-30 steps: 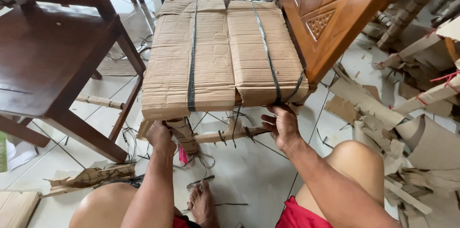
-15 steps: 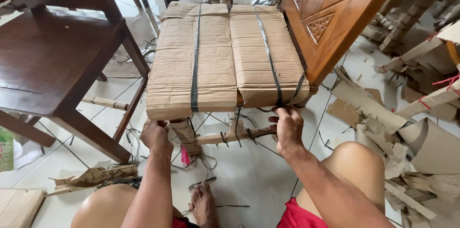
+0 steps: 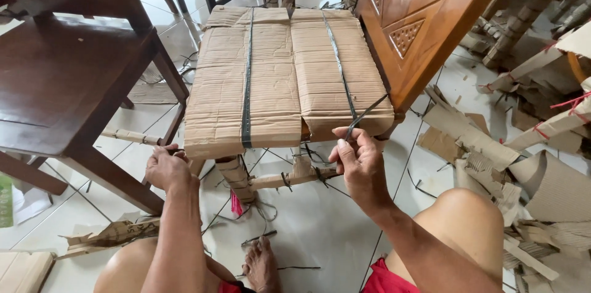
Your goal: A person is wrapping a wooden chair seat with protective cardboard and securing it with plastic straps by tying knots.
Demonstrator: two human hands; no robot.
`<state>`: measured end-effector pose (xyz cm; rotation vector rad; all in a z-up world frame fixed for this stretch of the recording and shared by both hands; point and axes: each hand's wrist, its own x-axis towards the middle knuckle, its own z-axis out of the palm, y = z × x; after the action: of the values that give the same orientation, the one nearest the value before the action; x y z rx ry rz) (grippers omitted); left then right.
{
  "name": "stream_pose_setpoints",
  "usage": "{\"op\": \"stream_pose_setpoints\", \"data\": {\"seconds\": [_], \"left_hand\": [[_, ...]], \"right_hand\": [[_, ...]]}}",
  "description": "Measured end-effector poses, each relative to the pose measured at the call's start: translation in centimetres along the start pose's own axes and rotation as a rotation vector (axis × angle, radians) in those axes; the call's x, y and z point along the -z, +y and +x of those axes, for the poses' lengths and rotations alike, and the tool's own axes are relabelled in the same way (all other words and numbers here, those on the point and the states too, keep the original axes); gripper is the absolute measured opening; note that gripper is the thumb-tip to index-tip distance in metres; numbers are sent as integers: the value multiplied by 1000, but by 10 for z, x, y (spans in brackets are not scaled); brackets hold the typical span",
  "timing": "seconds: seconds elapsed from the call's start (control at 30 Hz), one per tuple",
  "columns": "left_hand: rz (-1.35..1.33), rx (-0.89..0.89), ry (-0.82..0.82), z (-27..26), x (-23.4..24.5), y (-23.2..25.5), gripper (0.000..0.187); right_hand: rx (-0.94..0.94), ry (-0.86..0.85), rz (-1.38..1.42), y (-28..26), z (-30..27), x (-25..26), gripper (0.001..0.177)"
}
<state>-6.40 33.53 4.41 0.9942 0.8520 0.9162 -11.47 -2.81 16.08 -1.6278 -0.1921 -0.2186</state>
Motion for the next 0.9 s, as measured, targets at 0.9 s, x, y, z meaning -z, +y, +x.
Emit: {"op": "stream_pose_setpoints", "data": {"seconds": [0.9], "left_hand": [[417, -632, -704, -49, -100, 145, 34]], "right_hand": [[-150, -237, 25, -23, 93, -79, 30]]}}
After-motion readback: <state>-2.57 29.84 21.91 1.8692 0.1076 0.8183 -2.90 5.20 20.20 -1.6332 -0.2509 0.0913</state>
